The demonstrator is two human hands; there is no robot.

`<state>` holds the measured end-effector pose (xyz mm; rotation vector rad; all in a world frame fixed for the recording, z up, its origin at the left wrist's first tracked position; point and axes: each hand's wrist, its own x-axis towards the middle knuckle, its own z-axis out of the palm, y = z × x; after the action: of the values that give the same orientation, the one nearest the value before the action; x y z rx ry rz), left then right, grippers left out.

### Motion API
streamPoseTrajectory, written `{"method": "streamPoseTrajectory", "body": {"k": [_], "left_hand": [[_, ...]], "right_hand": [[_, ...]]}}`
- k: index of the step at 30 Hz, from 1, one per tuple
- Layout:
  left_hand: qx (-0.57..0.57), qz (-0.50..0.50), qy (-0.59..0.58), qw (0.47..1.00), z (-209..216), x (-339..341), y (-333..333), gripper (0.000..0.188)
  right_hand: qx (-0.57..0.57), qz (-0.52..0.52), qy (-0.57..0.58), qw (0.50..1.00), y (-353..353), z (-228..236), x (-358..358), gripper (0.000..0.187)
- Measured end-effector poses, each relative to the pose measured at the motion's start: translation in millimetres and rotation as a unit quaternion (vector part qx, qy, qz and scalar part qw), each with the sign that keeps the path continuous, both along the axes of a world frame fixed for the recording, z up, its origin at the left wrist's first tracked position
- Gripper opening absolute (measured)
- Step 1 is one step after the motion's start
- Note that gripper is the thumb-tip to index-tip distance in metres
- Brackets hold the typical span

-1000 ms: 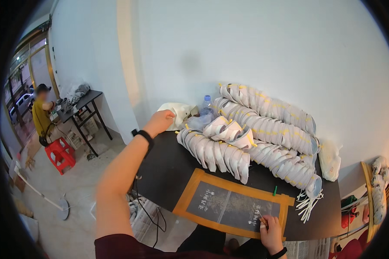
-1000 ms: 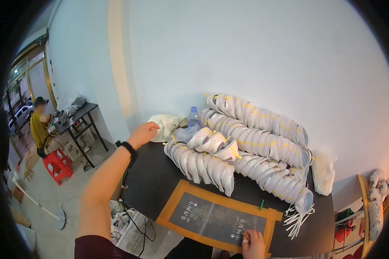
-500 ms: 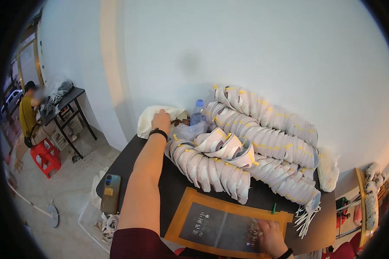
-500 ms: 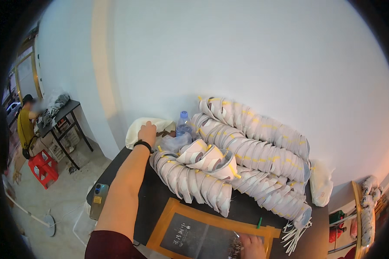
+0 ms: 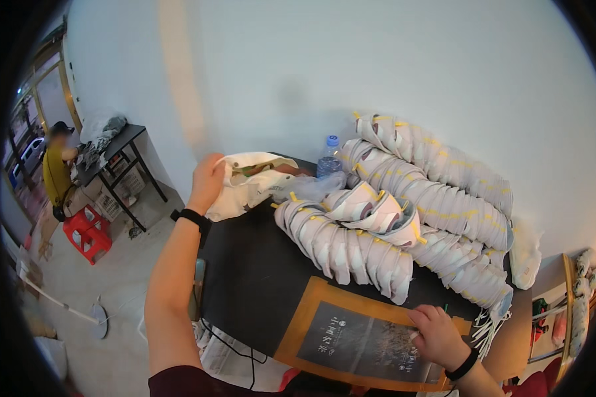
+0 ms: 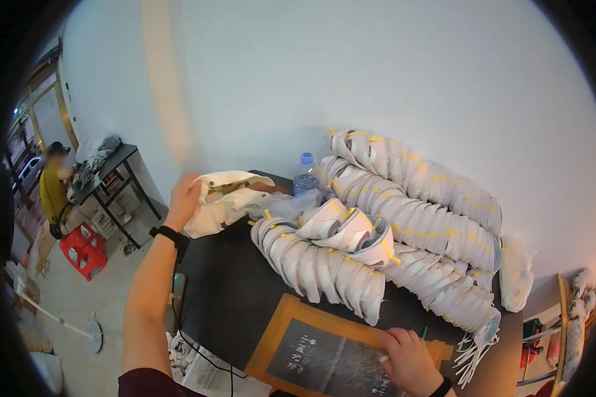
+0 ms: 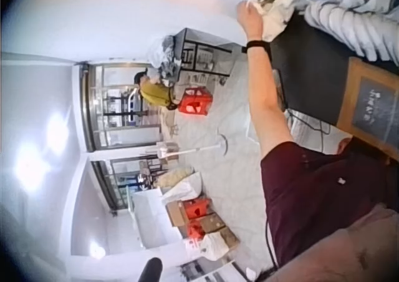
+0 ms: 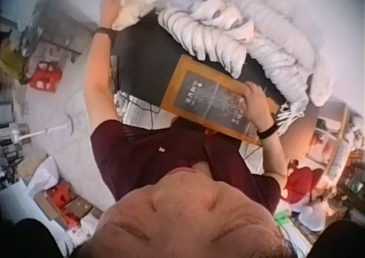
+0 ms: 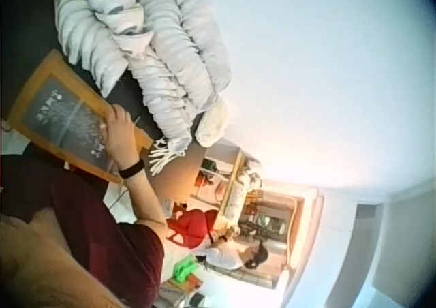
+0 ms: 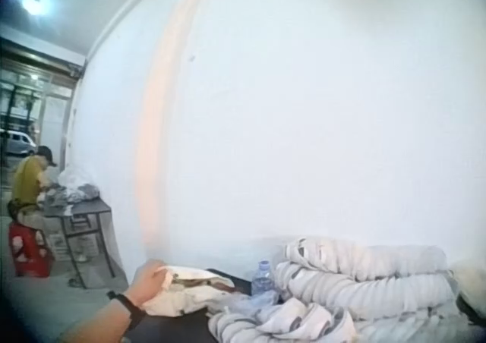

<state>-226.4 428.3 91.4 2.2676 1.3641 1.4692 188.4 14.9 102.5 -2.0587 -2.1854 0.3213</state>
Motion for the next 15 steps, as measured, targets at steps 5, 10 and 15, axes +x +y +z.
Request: {"method": "streamPoseTrajectory", "body": {"k": [5, 10, 15], "left_hand": [[-0.105, -0.102, -0.264, 0.953, 32.0, -41.7, -45.5, 0.014], [-0.166, -0.268, -0.366, 0.876, 55.7, -26.8, -110.8, 0.014], [-0.265, -0.317, -0.304, 0.858, 31.0, -1.9, -173.1, 0.015]], "right_hand": [[0.082, 0.136, 0.125, 0.979, 46.2, 40.8, -43.5, 0.050], [0.195, 0.141, 0.152, 0.959, 79.6, 58.6, -92.2, 0.053], [0.313, 0.143, 0.133, 0.930, 105.5, 42.6, -125.1, 0.056]]}}
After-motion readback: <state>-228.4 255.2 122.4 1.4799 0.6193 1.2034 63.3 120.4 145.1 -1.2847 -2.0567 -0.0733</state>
